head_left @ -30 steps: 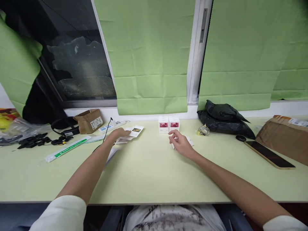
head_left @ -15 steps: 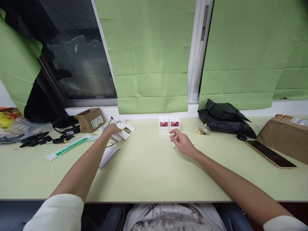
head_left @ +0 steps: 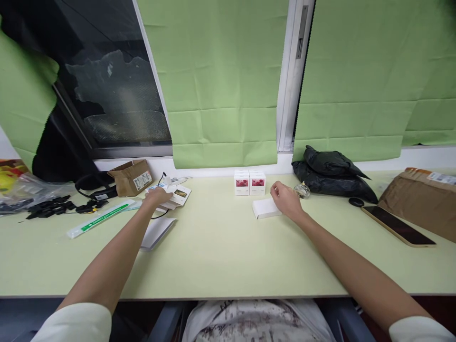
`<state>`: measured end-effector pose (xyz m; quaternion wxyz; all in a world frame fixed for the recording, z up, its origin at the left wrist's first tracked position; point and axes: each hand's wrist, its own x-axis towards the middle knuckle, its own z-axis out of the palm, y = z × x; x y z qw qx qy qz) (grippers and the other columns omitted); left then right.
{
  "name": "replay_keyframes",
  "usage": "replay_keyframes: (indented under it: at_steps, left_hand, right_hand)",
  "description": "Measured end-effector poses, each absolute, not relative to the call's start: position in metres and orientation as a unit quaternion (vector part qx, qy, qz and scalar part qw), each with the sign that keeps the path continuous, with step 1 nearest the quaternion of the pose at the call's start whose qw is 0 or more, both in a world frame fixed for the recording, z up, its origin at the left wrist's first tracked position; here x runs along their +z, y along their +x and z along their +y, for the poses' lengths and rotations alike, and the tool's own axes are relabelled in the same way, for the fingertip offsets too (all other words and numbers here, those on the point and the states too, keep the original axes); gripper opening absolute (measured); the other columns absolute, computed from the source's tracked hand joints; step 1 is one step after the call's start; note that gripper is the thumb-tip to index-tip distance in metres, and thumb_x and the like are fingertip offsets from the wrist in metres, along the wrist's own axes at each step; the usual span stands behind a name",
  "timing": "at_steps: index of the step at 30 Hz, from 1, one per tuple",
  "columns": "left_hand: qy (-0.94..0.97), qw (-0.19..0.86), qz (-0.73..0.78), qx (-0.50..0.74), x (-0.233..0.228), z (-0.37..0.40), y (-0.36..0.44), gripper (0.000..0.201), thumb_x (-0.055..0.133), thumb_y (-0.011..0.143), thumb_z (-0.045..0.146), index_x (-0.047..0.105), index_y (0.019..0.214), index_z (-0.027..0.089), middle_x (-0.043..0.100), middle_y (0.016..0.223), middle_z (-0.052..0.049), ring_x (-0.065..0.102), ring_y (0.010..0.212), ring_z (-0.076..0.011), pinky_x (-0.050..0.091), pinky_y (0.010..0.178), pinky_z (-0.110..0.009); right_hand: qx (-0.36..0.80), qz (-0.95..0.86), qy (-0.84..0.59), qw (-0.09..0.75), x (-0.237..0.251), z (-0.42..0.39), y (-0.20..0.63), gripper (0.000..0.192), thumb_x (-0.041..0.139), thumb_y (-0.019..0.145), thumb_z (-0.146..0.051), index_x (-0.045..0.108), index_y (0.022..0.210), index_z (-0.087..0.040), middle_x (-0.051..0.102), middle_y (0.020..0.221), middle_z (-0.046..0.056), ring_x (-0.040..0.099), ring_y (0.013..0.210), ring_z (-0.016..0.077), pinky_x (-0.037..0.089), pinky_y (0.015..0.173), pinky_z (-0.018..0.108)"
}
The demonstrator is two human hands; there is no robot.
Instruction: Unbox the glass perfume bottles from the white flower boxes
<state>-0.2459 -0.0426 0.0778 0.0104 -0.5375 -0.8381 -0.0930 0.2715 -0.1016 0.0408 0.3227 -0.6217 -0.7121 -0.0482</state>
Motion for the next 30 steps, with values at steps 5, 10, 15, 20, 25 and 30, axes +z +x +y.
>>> replay_keyframes:
  at_steps: [5, 10, 15, 20, 25, 30]
  left_hand:
    - [-0.461, 0.005, -0.884, -0.08, 0.078, -0.046, -0.239, 0.08, 0.061, 0.086, 0.056, 0.044, 0.148, 0.009, 0.038, 0.158, -0.031, 0.042, 0.139, -0.0514, 0.046, 0.097, -0.057]
    - [-0.456, 0.01, -0.886, -0.086, 0.08, -0.052, -0.226, 0.079, 0.059, 0.09, 0.055, 0.04, 0.15, 0.008, 0.033, 0.16, -0.032, 0.033, 0.144, -0.0501, 0.039, 0.105, -0.061]
    - [-0.555, 0.135, -0.802, -0.175, 0.082, -0.072, -0.167, 0.06, 0.049, 0.099, 0.048, 0.046, 0.146, 0.011, 0.041, 0.154, -0.028, 0.034, 0.143, -0.0467, 0.035, 0.109, -0.061]
    - [-0.804, 0.0, -0.553, -0.219, 0.065, -0.107, -0.068, 0.058, 0.047, 0.099, 0.061, 0.052, 0.143, 0.024, 0.061, 0.138, -0.013, 0.056, 0.126, -0.0314, 0.04, 0.11, -0.045]
    - [-0.841, -0.131, -0.476, -0.22, 0.029, -0.125, -0.011, 0.093, 0.059, 0.085, 0.077, 0.036, 0.159, 0.025, 0.049, 0.155, -0.018, 0.043, 0.143, -0.0405, 0.036, 0.112, -0.055]
    - [-0.83, -0.199, -0.452, -0.259, 0.015, -0.131, -0.001, 0.088, 0.059, 0.09, 0.071, 0.028, 0.161, 0.029, 0.049, 0.156, -0.015, 0.037, 0.148, -0.0371, 0.031, 0.118, -0.057]
  right_hand:
    - [-0.068, -0.706, -0.665, 0.234, 0.04, -0.099, 0.277, 0.027, 0.04, 0.105, -0.029, 0.063, 0.11, -0.017, 0.071, 0.114, 0.015, 0.068, 0.096, 0.0268, 0.043, 0.076, 0.033]
    - [-0.065, -0.711, -0.68, 0.17, 0.034, -0.097, 0.277, 0.03, 0.039, 0.106, -0.03, 0.061, 0.119, -0.014, 0.065, 0.119, 0.019, 0.069, 0.103, 0.0315, 0.047, 0.085, 0.038]
    - [-0.008, -0.711, -0.689, 0.141, 0.028, -0.094, 0.281, 0.032, 0.036, 0.106, -0.026, 0.06, 0.12, -0.012, 0.065, 0.12, 0.023, 0.068, 0.109, 0.0343, 0.047, 0.087, 0.041]
    - [0.025, -0.718, -0.681, 0.137, 0.025, -0.091, 0.282, 0.033, 0.036, 0.105, -0.027, 0.064, 0.113, -0.013, 0.071, 0.111, 0.021, 0.069, 0.102, 0.0333, 0.046, 0.08, 0.037]
    - [0.034, -0.72, -0.676, 0.155, 0.024, -0.092, 0.277, 0.034, 0.035, 0.105, -0.03, 0.066, 0.107, -0.017, 0.074, 0.105, 0.019, 0.07, 0.093, 0.0304, 0.044, 0.072, 0.034]
    - [0.042, -0.728, -0.648, 0.221, 0.028, -0.093, 0.271, 0.03, 0.038, 0.104, -0.034, 0.065, 0.111, -0.022, 0.075, 0.101, 0.014, 0.068, 0.089, 0.0279, 0.042, 0.071, 0.032]
